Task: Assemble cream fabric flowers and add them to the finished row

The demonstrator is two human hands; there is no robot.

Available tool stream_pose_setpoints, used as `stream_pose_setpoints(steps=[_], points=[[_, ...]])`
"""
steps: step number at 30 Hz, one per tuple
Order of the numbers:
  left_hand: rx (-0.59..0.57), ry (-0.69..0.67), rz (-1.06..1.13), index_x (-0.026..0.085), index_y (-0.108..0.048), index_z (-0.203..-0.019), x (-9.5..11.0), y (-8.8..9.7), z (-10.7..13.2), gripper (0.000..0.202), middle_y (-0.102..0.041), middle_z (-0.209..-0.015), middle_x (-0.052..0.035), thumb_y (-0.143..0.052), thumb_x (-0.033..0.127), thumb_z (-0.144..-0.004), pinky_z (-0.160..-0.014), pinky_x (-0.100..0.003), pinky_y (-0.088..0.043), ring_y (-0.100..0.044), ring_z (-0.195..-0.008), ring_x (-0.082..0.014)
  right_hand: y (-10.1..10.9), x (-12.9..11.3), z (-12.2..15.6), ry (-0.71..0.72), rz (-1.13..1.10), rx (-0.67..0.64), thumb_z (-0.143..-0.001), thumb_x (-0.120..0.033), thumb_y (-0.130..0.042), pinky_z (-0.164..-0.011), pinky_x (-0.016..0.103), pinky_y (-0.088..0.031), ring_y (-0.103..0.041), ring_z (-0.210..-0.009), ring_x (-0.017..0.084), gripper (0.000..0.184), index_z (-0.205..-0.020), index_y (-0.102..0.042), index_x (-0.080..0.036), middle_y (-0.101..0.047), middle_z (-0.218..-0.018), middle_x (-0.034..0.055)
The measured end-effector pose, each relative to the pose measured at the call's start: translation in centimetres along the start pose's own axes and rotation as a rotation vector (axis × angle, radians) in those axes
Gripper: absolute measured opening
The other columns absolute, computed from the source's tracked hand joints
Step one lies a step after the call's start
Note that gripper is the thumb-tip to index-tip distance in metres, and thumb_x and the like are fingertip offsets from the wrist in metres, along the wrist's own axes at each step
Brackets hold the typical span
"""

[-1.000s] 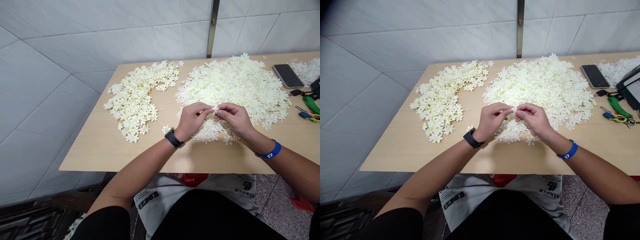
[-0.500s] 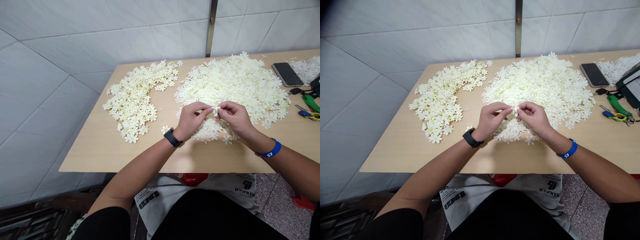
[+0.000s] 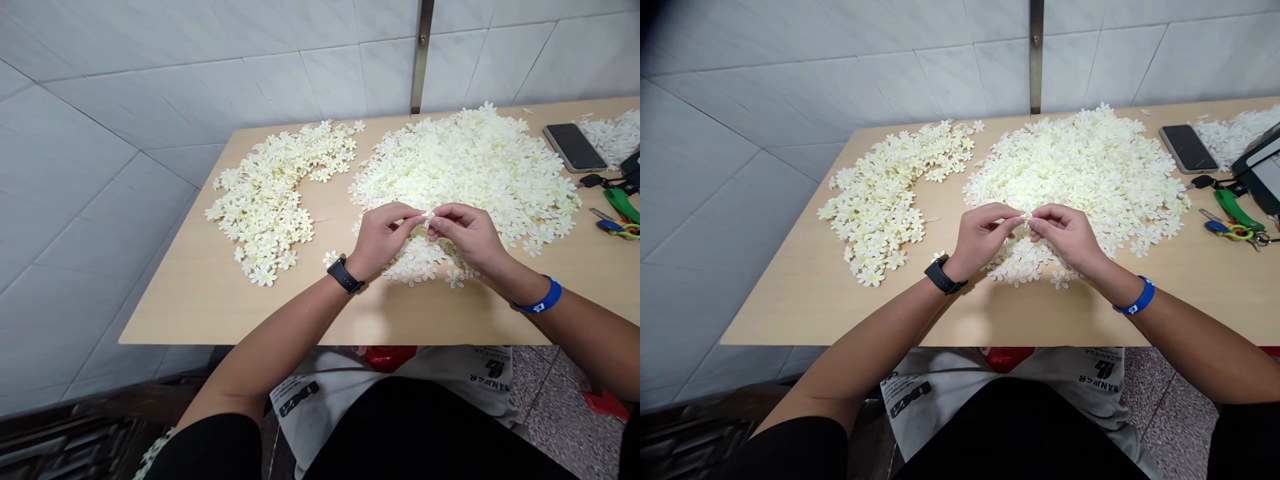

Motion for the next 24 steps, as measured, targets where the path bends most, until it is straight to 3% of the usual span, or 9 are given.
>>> stream_pose_setpoints(steps=[13, 19, 24], points=[[-0.034, 0.040, -0.008, 0.023, -0.079, -0.089, -0.3, -0.1, -0.1, 0.024, -0.078, -0.088, -0.0040, -0.068, 0.043, -0.095, -0.078, -0.032, -0.059, -0.072, -0.083, -0.0163, -0.3, -0.1, 0.1, -0.023, -0.013, -0.025, -0.067, -0.057, -0.089, -0.070, 0.035, -0.063, -0.068, -0.064, 0.016, 0.041, -0.081, -0.074, -0.022, -0.071, -0.070, 0.0012], [-0.051, 0.037, -0.010, 0.023, -0.079, -0.089, -0.3, -0.1, -0.1, 0.023, -0.078, -0.087, -0.0035, -0.068, 0.043, -0.094, -0.076, -0.031, -0.058, -0.071, -0.081, -0.0159, -0.4, -0.3, 0.1, 0.001, -0.015, -0.045, -0.074, -0.049, -0.087, -0.070, 0.033, -0.061, -0.068, -0.065, 0.015, 0.032, -0.083, -0.074, -0.021, -0.071, -0.071, 0.0009], [-0.041, -0.052, -0.027, 0.021, -0.078, -0.088, 0.6, -0.2, 0.0, 0.020, -0.079, -0.088, -0.0038, -0.068, 0.037, -0.095, -0.075, -0.029, -0.056, -0.071, -0.082, -0.0152, 0.0, -1.2, 0.4, 0.068, 0.130, 0.032, -0.078, -0.038, -0.083, -0.064, 0.031, -0.056, -0.065, -0.062, 0.015, 0.021, -0.078, -0.071, -0.020, -0.067, -0.068, 0.0004]])
Point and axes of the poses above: each hand's wrist, its own z-axis away from the middle knuckle, its own y-axis out of the back of the hand, x = y × z, the point moved 9 cm from there along -z, towards the middle knuckle
